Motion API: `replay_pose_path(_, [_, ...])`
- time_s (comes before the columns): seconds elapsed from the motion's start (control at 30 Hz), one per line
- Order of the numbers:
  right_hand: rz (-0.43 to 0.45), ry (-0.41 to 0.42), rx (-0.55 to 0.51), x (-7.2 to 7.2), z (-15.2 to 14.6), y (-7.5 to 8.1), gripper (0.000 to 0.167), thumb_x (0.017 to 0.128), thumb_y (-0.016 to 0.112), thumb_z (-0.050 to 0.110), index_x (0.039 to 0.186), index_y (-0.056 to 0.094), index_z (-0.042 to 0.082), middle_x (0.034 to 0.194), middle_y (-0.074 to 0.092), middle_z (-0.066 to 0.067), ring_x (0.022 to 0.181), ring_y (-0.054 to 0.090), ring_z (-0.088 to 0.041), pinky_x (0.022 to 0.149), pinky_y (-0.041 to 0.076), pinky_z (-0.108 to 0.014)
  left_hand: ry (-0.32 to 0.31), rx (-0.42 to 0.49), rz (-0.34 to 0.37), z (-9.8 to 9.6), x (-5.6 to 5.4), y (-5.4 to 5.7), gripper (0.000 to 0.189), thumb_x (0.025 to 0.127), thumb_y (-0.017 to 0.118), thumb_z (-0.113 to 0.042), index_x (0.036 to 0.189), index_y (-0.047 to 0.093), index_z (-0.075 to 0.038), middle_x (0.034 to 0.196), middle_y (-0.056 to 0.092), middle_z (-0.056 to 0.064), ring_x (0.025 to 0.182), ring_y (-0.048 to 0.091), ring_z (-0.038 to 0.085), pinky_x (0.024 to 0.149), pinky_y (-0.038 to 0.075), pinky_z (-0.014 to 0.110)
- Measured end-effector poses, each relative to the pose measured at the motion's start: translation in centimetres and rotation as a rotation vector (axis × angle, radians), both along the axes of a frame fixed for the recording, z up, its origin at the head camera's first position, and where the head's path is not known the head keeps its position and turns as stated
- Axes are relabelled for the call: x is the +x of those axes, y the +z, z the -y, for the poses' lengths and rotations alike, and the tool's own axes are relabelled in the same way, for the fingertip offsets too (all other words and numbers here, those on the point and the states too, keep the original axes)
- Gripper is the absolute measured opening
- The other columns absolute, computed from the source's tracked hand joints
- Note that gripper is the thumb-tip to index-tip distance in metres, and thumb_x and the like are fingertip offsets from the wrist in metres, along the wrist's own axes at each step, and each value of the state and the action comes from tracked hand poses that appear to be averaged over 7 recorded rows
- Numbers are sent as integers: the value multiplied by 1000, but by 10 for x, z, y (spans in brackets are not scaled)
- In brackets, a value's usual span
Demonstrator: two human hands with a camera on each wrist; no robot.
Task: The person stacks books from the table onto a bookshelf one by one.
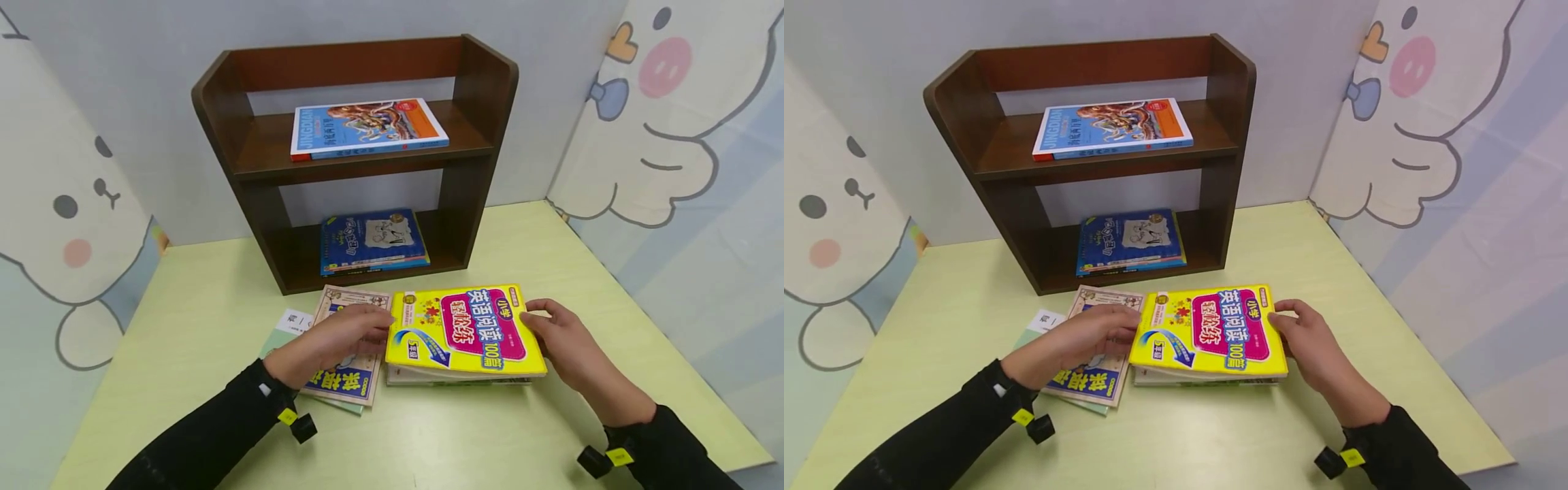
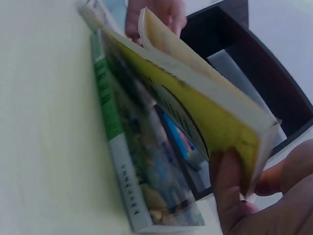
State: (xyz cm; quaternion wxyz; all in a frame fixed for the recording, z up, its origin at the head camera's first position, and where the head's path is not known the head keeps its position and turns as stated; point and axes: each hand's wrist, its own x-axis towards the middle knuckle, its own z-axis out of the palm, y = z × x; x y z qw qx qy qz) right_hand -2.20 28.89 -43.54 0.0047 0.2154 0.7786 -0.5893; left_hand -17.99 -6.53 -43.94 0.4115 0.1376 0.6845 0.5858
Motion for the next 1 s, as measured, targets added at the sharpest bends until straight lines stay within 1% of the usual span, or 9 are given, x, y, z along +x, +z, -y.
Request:
replay_pose_path(0.13, [-52,-9,-126,-3,-2,14,52,117,55,34,155,37,3,118,72,-5,91,78,-19,80,65,-30,61,-7,-44,2,1,3,51,109,69,-32,153,60,-9,146,67,11,129,68,33,120,47,56])
replay_pose_path(0.2, [-68,-5,-169,-5,-1,23,51,117,57,35,153,38,5,115,74,-1,92,78,-19,80,65,-30,85,30,-47,4,1,7,49,108,70,-32,151,58,-12,145,67,11,129,69,34,121,46,59])
replay_pose_path(0.3, [-90,13,-211,-13,3,37,52,115,61,36,152,39,6,115,74,0,94,79,-20,82,66,-31,109,117,-54,11,-1,15,46,110,68,-27,150,55,-10,141,69,14,123,72,35,115,53,55])
replay_pose_path(0.37, [-104,24,-225,-19,8,46,54,114,64,37,152,40,7,119,74,-2,96,80,-22,85,66,-34,114,163,-81,18,-2,23,45,111,66,-23,150,53,-7,140,70,16,118,73,35,107,60,48])
replay_pose_path(0.43, [-118,35,-229,-26,13,57,58,112,67,40,153,41,8,123,74,-4,99,80,-25,88,66,-36,123,201,-111,26,-4,33,45,111,67,-21,150,53,-4,140,69,17,116,73,36,102,62,45])
replay_pose_path(0.6, [-173,59,-210,-40,30,93,64,105,75,48,152,46,15,137,69,-7,106,80,-27,93,65,-38,148,242,-199,51,-6,67,48,109,71,-25,150,55,-4,143,68,17,117,72,39,101,63,46])
replay_pose_path(0.77, [-247,110,-234,-56,43,133,63,103,78,47,151,50,16,148,62,-12,110,79,-27,95,64,-38,184,257,-282,71,-9,112,49,111,70,-26,150,53,-2,144,68,18,117,73,39,103,62,42])
replay_pose_path(0.87, [-271,125,-229,-74,47,156,64,102,78,47,151,52,15,148,62,-12,112,78,-27,95,64,-35,212,252,-338,76,-19,139,48,111,69,-27,150,55,-3,143,69,16,113,72,35,103,61,37])
replay_pose_path(1.0, [-296,148,-187,-105,52,183,69,103,75,48,155,52,10,147,65,-12,112,78,-24,96,63,-31,269,263,-385,78,-40,167,49,112,68,-28,153,59,-3,144,70,14,108,71,31,102,60,31])
